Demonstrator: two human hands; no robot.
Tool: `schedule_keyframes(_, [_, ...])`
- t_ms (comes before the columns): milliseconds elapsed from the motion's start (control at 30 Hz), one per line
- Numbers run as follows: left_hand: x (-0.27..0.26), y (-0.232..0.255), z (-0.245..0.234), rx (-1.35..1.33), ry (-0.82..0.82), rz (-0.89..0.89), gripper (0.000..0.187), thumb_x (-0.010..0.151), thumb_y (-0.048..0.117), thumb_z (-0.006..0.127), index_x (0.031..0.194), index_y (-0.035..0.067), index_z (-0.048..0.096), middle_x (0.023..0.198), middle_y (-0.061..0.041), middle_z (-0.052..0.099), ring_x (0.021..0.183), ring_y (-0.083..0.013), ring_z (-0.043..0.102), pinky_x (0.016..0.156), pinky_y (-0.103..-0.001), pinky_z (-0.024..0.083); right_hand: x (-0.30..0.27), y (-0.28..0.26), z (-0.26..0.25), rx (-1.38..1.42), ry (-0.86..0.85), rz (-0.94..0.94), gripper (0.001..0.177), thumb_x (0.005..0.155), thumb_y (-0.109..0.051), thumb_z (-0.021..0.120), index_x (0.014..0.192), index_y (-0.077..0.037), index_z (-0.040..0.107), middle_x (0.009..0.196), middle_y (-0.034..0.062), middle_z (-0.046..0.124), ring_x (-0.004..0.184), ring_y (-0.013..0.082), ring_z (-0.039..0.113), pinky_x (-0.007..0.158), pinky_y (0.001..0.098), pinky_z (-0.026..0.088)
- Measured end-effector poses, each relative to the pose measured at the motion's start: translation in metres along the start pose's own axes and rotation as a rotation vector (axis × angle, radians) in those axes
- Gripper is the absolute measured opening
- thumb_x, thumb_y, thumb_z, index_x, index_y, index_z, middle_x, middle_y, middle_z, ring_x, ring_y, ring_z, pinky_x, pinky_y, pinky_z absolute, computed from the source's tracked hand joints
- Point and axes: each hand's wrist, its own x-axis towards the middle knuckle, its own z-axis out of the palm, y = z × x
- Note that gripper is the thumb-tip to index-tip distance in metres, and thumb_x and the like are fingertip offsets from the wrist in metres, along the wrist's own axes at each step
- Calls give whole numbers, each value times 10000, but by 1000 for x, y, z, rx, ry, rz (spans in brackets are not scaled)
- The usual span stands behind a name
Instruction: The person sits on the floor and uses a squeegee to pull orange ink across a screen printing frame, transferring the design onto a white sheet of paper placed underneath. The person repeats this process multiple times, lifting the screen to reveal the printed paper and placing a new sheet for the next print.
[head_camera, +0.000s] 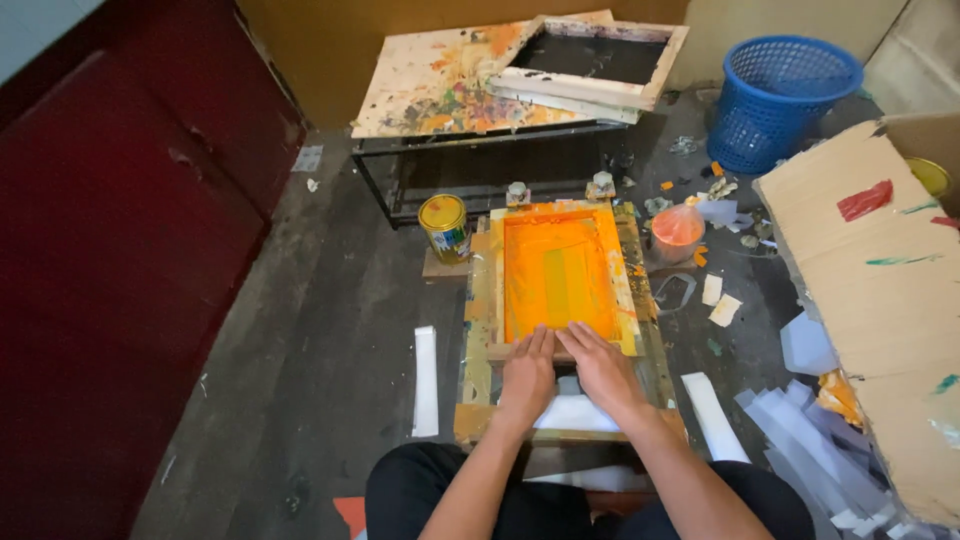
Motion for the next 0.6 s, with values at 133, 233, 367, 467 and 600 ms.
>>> schedule_keyframes(133, [0, 6, -8, -59, -6, -28, 575, 883, 76, 645, 1453, 41, 572, 1479, -162, 580, 1283, -367, 610, 1120, -509, 430, -4, -4, -2, 10, 56, -12, 603, 900, 10, 604, 1460, -209, 556, 1527, 72, 538, 1458, 236, 447, 1147, 399, 439])
schedule_keyframes(233, [-1, 9, -10, -71, -25, -51, 571, 891, 110, 671, 1448, 36, 573, 1485, -166, 570, 1294, -369, 598, 1135, -516, 409, -5, -9, -7, 55, 29, 19, 629, 891, 30, 596, 1469, -213, 549, 1535, 78, 525, 1470, 245, 428, 1178, 388, 407])
schedule_keyframes(367, [0, 8, 0, -50, -21, -90, 582, 889, 170, 652, 1456, 68, 569, 1503, -129, 559, 1303, -341, 593, 1161, -496, 380, -4, -13, -17, 77, 10, 47, 642, 883, 41, 626, 1462, -228, 557, 1518, 72, 544, 1453, 244, 457, 1153, 385, 435])
schedule_keyframes(467, [3, 9, 2, -57, -3, -100, 580, 881, 165, 663, 1446, 61, 578, 1487, -132, 571, 1292, -345, 598, 1157, -499, 386, 1, -8, -13, 85, -9, 50, 626, 889, 37, 629, 1456, -220, 560, 1509, 78, 548, 1449, 246, 463, 1156, 383, 431])
schedule_keyframes(600, [4, 7, 5, -74, 16, -93, 581, 873, 176, 667, 1437, 53, 591, 1475, -135, 582, 1283, -351, 602, 1152, -505, 389, 9, -3, -2, 20, -7, 11, 694, 833, -7, 720, 1468, -218, 538, 1458, 96, 573, 1422, 275, 487, 1139, 433, 450])
